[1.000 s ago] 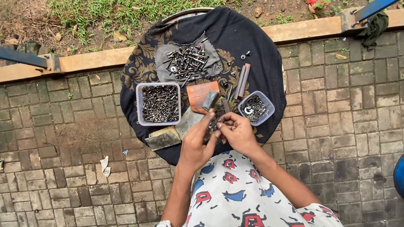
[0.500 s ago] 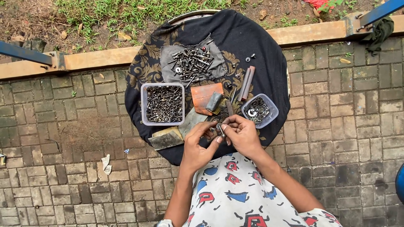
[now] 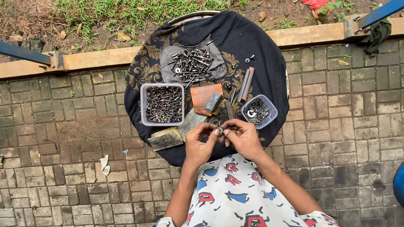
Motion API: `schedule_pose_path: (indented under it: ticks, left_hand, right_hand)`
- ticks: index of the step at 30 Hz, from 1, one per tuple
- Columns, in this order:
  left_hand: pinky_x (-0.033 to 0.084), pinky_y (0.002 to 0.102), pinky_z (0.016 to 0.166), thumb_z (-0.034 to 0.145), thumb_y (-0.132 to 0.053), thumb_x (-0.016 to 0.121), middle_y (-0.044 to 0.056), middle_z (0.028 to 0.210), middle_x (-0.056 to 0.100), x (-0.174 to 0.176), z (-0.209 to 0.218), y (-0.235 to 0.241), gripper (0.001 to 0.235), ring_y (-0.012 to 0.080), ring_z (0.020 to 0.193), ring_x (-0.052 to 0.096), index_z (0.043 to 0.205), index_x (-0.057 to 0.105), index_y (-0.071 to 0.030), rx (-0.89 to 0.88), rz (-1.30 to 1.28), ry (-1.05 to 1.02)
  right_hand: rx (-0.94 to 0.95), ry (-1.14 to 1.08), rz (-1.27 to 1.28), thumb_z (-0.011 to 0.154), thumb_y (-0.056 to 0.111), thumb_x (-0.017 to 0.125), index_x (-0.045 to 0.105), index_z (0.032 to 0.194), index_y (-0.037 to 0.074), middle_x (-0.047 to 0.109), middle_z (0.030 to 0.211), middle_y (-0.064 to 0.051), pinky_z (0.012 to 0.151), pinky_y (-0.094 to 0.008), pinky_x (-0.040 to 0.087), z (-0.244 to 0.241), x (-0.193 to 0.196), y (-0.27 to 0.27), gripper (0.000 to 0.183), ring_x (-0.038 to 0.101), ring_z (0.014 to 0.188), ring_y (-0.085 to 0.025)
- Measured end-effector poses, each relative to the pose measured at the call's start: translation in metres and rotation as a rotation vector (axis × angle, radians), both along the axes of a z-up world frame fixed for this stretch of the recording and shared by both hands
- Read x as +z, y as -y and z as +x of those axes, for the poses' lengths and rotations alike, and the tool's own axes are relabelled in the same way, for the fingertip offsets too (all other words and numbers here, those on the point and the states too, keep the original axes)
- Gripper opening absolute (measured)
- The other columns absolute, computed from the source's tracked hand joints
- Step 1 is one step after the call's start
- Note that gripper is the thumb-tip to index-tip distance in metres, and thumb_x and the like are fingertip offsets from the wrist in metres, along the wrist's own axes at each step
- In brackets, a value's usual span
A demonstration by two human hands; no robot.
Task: The person assembles a lock by inserting a metal pin into a lock cylinder and attaching a metal ring. They handle various lock components, including pins, cylinders, and rings, while working at a table covered with a black cloth.
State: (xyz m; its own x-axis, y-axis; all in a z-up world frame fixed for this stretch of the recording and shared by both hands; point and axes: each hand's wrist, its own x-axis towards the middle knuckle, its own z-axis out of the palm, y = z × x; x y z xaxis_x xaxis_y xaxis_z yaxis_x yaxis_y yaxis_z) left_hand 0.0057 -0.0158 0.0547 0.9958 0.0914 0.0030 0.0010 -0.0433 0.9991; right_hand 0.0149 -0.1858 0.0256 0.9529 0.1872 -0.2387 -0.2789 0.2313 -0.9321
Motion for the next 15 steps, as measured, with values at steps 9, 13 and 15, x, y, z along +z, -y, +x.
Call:
schedule_pose_path:
  ticks: [9,13,15]
  left_hand:
    - [0.061,0.031,0.066,0.098,-0.008,0.065,0.015,0.087,0.076,0.0034,-0.0021,0.0001,0.015,0.0193,0.076,0.073,0.098,0.077,0.001,0.013,-0.089,-0.06]
    - [0.06,0.031,0.065,0.097,-0.006,0.065,0.014,0.089,0.076,0.0032,-0.0028,-0.0008,0.014,0.0187,0.075,0.072,0.098,0.078,0.0,0.01,-0.059,-0.049]
    - [0.06,0.031,0.065,0.096,-0.005,0.066,0.014,0.089,0.077,0.0024,-0.003,-0.0006,0.014,0.0187,0.075,0.072,0.099,0.079,0.0,0.009,-0.049,-0.048]
  right_hand:
    - [0.005,0.013,0.065,0.089,-0.009,0.063,0.066,0.105,-0.013,0.069,0.069,-0.023,0.046,-0.027,0.053,0.0035,0.0093,-0.0007,0.017,0.065,0.047,-0.017]
    - [0.006,0.02,0.044,0.088,-0.008,0.067,0.066,0.105,-0.012,0.07,0.068,-0.023,0.046,-0.026,0.054,0.0032,0.0086,0.0004,0.017,0.066,0.046,-0.017]
    - [0.007,0.014,0.036,0.088,-0.008,0.068,0.066,0.104,-0.012,0.069,0.067,-0.022,0.046,-0.026,0.054,0.0032,0.0097,0.0012,0.016,0.065,0.046,-0.016]
